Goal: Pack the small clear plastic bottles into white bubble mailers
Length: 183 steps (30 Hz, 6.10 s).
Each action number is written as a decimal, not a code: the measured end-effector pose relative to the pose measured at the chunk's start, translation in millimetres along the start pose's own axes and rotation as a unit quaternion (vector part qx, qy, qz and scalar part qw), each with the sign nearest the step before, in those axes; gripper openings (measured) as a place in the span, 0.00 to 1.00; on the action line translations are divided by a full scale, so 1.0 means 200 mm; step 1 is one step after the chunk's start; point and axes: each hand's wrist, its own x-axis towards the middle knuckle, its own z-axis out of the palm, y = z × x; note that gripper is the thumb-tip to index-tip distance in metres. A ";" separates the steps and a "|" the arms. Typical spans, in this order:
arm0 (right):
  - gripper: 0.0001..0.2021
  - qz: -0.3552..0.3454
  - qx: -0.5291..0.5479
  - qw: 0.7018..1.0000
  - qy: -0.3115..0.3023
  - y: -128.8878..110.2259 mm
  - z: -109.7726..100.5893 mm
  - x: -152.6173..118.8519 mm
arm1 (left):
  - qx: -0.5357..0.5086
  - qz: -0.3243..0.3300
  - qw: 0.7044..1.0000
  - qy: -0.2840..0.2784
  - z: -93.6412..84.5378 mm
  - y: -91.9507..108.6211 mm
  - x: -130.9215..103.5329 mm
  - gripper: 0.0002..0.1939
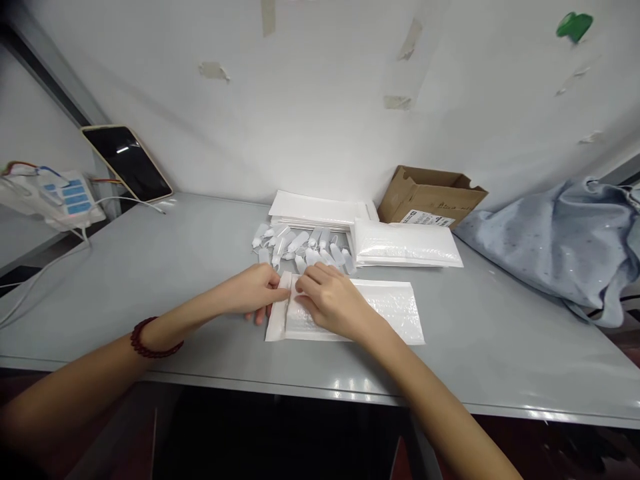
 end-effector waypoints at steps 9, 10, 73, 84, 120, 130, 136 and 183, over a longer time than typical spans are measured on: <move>0.06 0.007 -0.004 0.996 -0.087 0.00 0.05 -0.02 | -0.026 -0.032 0.998 -0.047 -0.02 -0.04 0.04 0.12; 0.07 0.006 -0.034 0.996 -0.078 -0.01 0.07 -0.02 | -0.037 -0.031 0.997 -0.052 -0.02 -0.04 0.05 0.12; 0.10 0.165 -0.046 0.981 -0.093 -0.05 0.07 0.00 | 0.306 0.241 0.921 -0.019 -0.04 -0.02 -0.04 0.14; 0.04 0.202 0.023 0.969 -0.142 -0.01 0.01 -0.01 | 0.479 0.438 0.747 0.142 0.10 -0.04 -0.04 0.02; 0.16 0.218 -0.281 0.828 0.434 0.32 -0.41 -0.23 | -0.376 0.192 0.888 0.182 0.12 0.51 0.45 0.15; 0.27 0.389 -0.193 0.895 0.097 0.61 -0.20 -0.27 | -0.315 0.096 0.932 0.150 0.22 0.58 0.64 0.10; 0.25 0.411 -0.193 0.885 0.099 0.57 -0.20 -0.23 | -0.173 0.112 0.962 0.177 0.10 0.50 0.64 0.10; 0.22 0.294 -0.175 0.929 0.143 0.62 -0.20 -0.27 | 0.430 0.208 0.839 0.260 -0.36 0.13 0.72 0.11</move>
